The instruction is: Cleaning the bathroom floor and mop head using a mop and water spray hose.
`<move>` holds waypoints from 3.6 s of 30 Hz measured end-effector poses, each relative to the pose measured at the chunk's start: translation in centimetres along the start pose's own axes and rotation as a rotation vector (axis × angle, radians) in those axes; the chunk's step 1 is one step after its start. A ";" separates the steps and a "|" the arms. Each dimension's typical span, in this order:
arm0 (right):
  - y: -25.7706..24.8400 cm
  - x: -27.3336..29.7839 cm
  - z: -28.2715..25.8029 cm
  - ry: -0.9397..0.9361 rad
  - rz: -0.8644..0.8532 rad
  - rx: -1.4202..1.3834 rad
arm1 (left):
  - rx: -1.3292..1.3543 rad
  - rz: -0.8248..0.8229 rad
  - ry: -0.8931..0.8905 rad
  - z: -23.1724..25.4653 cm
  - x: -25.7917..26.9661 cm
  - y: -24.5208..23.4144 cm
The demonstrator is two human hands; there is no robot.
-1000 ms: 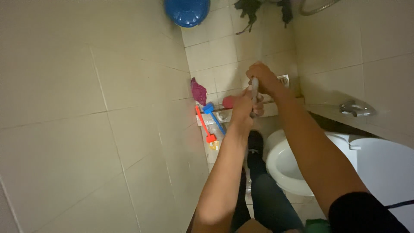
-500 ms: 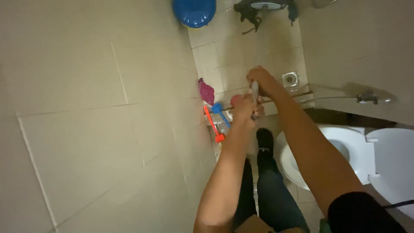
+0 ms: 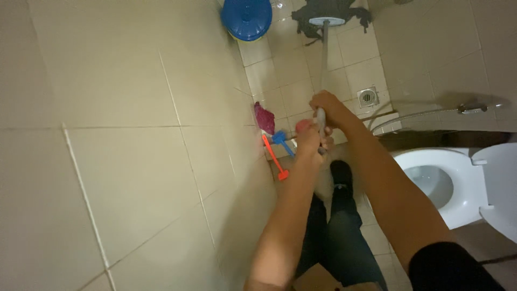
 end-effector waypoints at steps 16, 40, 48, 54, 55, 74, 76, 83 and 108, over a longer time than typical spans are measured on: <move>1.1 4.2 -2.1 -0.223 0.265 -0.220 | -0.019 0.017 0.002 -3.8 0.2 -3.4; 1.1 10.7 -2.6 -0.022 0.205 -0.322 | 0.241 0.032 -0.029 -9.3 5.5 -4.3; 1.6 12.4 -2.2 0.975 0.101 -1.343 | 0.080 0.008 0.904 -9.8 9.1 -4.2; 0.1 10.6 -0.1 0.446 -0.059 -0.488 | -0.283 -0.152 1.620 -5.6 17.5 -1.7; -0.8 10.2 -0.1 0.448 -0.055 -0.486 | -0.284 -0.158 1.621 -4.8 18.1 -1.3; -2.4 14.6 2.2 -0.247 0.218 -0.447 | -0.305 -0.132 1.781 -11.1 15.4 2.2; -3.9 14.8 0.8 -0.198 0.248 -0.481 | -0.303 -0.101 1.773 -11.7 15.2 2.2; -3.6 17.5 -0.7 0.803 -0.005 -1.325 | -0.310 -0.032 1.817 -12.5 17.3 1.8; -8.8 21.9 -6.4 -0.110 0.102 -0.610 | -0.329 0.103 1.763 -18.5 20.1 0.0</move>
Point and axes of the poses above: each hand's wrist, its own x-axis away from the middle knuckle, its own y-axis out of the palm, z = x × y, the point moved 4 cm from there along -x, towards the middle knuckle, and after that the axes turned 14 degrees about z, right-handed, at the moved point
